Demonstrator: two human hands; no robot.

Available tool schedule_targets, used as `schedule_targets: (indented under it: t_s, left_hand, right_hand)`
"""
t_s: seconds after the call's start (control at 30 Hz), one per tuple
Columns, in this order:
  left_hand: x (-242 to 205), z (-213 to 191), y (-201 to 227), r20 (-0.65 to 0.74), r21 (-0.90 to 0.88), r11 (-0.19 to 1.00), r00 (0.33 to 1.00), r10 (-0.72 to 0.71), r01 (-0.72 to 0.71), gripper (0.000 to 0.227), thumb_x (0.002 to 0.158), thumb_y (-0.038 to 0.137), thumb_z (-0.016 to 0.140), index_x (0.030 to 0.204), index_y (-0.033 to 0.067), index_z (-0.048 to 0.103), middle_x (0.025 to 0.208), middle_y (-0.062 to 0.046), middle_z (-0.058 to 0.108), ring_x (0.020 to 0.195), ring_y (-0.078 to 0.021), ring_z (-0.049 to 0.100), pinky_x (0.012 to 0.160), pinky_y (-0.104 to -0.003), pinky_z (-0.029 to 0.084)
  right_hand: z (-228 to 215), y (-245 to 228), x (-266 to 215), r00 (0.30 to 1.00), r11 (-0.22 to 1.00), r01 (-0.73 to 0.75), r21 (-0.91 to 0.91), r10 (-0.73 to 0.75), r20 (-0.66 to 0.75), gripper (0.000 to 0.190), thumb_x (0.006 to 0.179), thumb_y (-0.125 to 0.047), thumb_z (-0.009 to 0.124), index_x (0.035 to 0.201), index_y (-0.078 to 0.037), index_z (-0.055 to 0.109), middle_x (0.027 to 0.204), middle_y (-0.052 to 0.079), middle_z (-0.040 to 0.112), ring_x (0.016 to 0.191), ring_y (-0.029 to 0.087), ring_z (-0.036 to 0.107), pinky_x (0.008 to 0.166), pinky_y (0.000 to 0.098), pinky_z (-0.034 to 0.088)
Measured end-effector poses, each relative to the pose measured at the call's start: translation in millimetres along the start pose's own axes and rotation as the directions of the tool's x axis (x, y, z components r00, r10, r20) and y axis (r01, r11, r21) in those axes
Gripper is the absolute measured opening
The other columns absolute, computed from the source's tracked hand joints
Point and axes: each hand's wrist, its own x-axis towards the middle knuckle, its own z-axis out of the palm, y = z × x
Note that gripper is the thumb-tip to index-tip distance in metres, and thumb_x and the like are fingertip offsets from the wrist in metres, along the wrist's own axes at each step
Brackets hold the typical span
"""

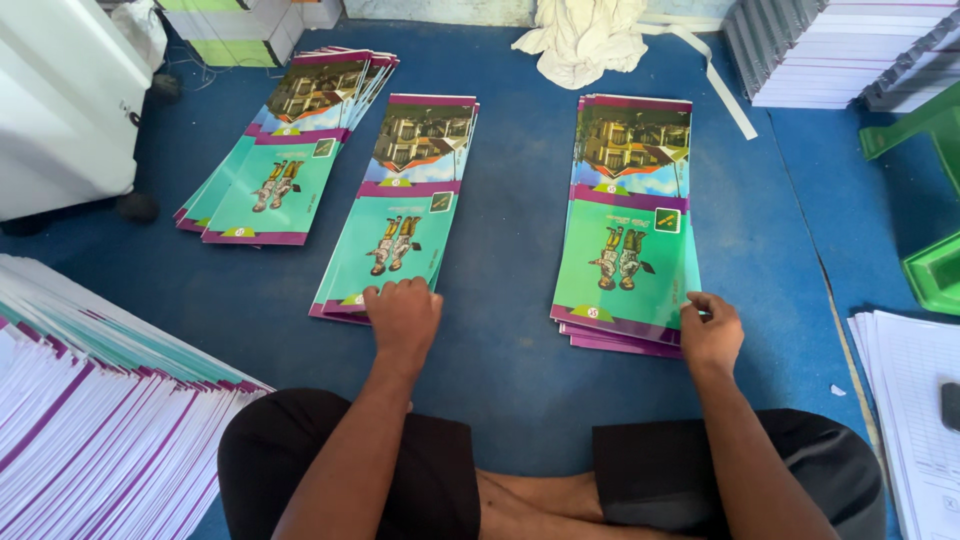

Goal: The person sits on the floor and repeatedly picks up book covers from one pile, places them onto a stack of white pages, and then moves the assembled unit to a growing stack. The person continues this process, handling multiple covers and page stacks to build a larger pile of assembled books.

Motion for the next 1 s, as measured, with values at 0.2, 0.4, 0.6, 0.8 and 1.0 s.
schedule_targets:
  t_s: [0.2, 0.4, 0.6, 0.8, 1.0]
  left_hand:
    - [0, -2, 6, -0.29, -0.041, 0.986, 0.946, 0.144, -0.162, 0.02, 0.092, 0.028, 0.07, 0.081, 0.0117, 0.073, 0.08, -0.002, 0.073, 0.078, -0.0215, 0.068, 0.095, -0.048, 0.046]
    - [2, -5, 12, -0.353, -0.04, 0.96, 0.903, 0.246, -0.277, 0.016, 0.094, 0.024, 0.071, 0.086, 0.0109, 0.073, 0.082, -0.002, 0.073, 0.078, -0.0211, 0.068, 0.102, -0.05, 0.044]
    - [4, -3, 18, -0.395, -0.029, 0.942, 0.869, 0.298, -0.336, 0.014, 0.092, 0.021, 0.072, 0.082, 0.0102, 0.073, 0.076, -0.002, 0.072, 0.072, -0.0209, 0.067, 0.103, -0.053, 0.044]
    - [3, -4, 20, -0.395, -0.053, 0.928, 0.862, 0.319, -0.368, 0.015, 0.091, 0.021, 0.071, 0.081, 0.0101, 0.072, 0.074, -0.003, 0.07, 0.072, -0.0211, 0.066, 0.104, -0.053, 0.041]
    - [2, -7, 22, -0.338, -0.117, 0.923, 0.888, 0.311, -0.367, 0.019, 0.09, 0.023, 0.073, 0.076, 0.0108, 0.07, 0.072, -0.004, 0.07, 0.073, -0.0226, 0.066, 0.106, -0.052, 0.04]
  right_hand:
    - [1, 2, -2, 0.994, 0.995, 0.102, -0.005, -0.102, -0.031, 0.024, 0.093, -0.01, 0.069, 0.116, -0.005, 0.075, 0.113, 0.014, 0.071, 0.088, 0.025, 0.07, 0.083, 0.0388, 0.057]
    - [7, -12, -7, 0.985, 0.982, 0.173, 0.079, -0.174, -0.003, 0.024, 0.094, -0.01, 0.069, 0.118, -0.004, 0.073, 0.112, 0.014, 0.07, 0.087, 0.023, 0.069, 0.081, 0.0374, 0.057]
    - [22, -50, -27, 0.971, 0.957, 0.184, 0.225, -0.213, 0.109, 0.026, 0.095, -0.007, 0.066, 0.12, -0.005, 0.071, 0.11, 0.01, 0.07, 0.084, 0.018, 0.065, 0.074, 0.0331, 0.056]
    - [55, -97, -54, 0.918, 0.951, 0.038, 0.306, -0.154, 0.366, 0.029, 0.096, -0.011, 0.065, 0.124, -0.007, 0.069, 0.105, 0.007, 0.07, 0.079, 0.013, 0.064, 0.069, 0.0283, 0.058]
    - [98, -144, -73, 0.785, 0.901, -0.222, 0.373, -0.061, 0.616, 0.042, 0.097, -0.023, 0.063, 0.134, -0.002, 0.062, 0.106, 0.011, 0.071, 0.077, 0.017, 0.067, 0.064, 0.031, 0.054]
